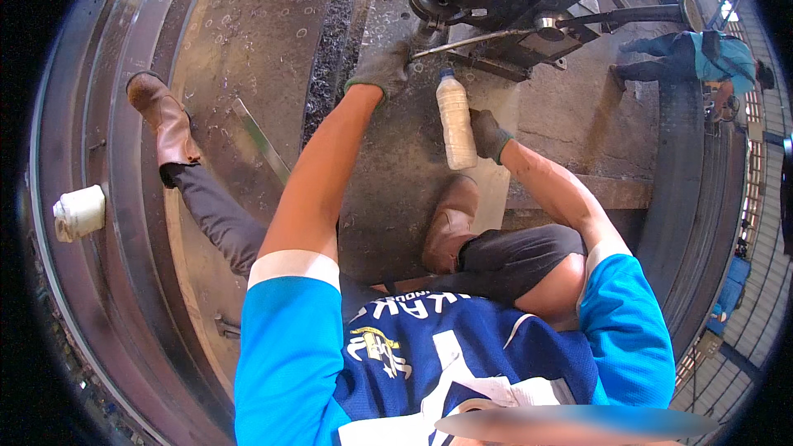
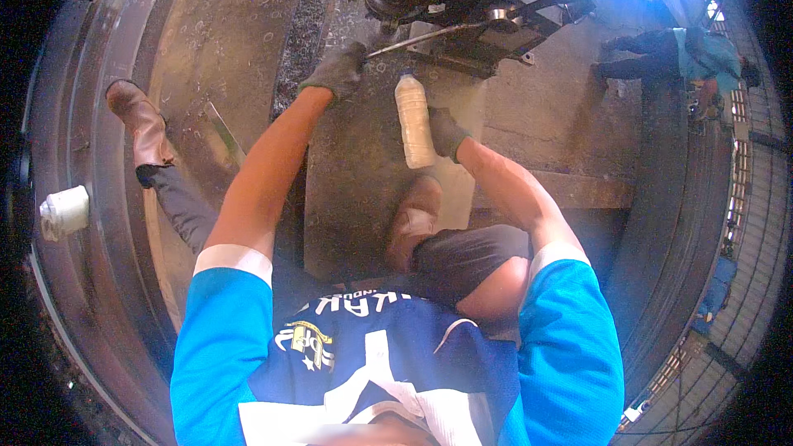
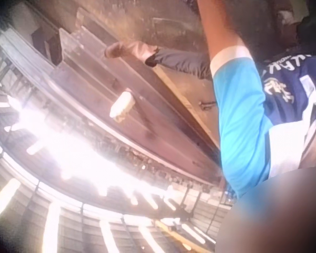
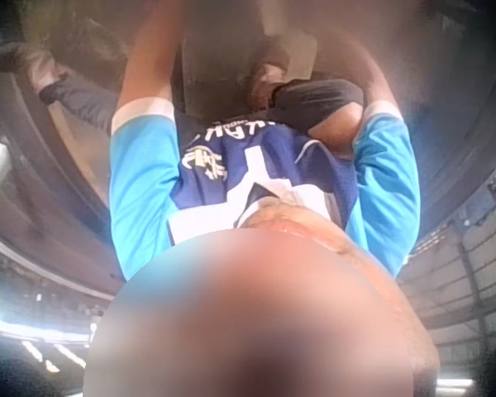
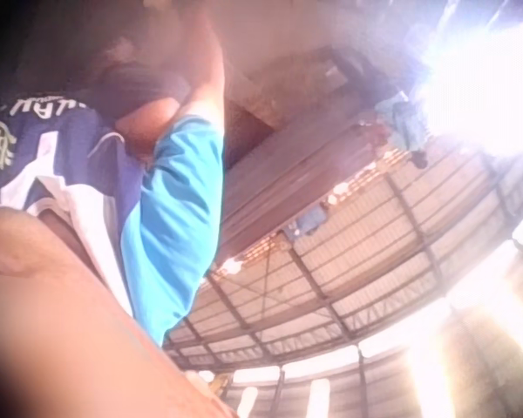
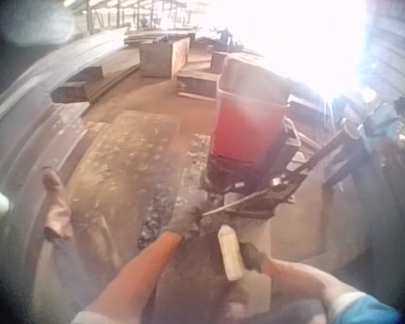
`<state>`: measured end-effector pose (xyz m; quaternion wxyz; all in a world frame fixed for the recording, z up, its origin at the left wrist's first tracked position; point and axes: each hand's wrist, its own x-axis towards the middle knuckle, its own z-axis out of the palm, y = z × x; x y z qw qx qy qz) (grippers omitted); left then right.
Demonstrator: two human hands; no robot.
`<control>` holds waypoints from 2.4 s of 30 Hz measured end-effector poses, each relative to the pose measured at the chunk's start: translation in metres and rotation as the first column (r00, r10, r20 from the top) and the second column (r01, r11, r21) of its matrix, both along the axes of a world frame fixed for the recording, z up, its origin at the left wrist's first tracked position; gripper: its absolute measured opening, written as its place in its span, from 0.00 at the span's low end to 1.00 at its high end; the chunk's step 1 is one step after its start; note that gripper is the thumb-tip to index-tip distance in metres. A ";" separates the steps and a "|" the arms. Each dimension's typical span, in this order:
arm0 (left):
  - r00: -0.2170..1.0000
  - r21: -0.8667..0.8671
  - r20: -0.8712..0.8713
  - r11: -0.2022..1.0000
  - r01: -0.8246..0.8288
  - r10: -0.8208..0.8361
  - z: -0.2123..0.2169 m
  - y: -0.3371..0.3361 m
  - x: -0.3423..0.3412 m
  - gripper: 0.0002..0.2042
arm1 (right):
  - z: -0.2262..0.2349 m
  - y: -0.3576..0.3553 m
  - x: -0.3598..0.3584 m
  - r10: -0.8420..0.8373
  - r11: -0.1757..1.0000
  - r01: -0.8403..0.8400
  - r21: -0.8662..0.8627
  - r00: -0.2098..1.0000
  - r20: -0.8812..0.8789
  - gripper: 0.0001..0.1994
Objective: The person operates a drill press to create holes in a large metal sheet. They apply liquid from a bottle to the drilling area, adjust the machine's handle, and reposition the sheet to continue drilling.
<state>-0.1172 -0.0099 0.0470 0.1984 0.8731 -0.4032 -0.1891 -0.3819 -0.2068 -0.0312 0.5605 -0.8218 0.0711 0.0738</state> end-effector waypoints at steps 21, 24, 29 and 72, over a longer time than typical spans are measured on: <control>0.996 -0.074 -0.085 0.997 -0.021 0.015 -0.003 0.000 -0.007 0.20 | 0.024 0.006 0.013 -0.212 0.951 0.293 0.099 0.849 -0.484 0.18; 0.996 -0.050 -0.087 0.999 -0.005 0.000 0.000 0.000 -0.007 0.19 | 0.013 0.004 0.010 -0.196 0.793 0.454 0.406 0.821 -0.536 0.22; 0.997 -0.015 -0.077 1.000 -0.017 0.015 -0.002 -0.002 -0.008 0.19 | 0.006 -0.003 0.006 0.121 0.987 -0.105 -0.121 0.984 0.134 0.23; 0.996 -0.077 -0.084 0.996 -0.035 0.029 -0.023 -0.006 -0.012 0.23 | 0.027 0.002 0.010 -0.281 0.790 0.538 0.294 0.744 -0.606 0.16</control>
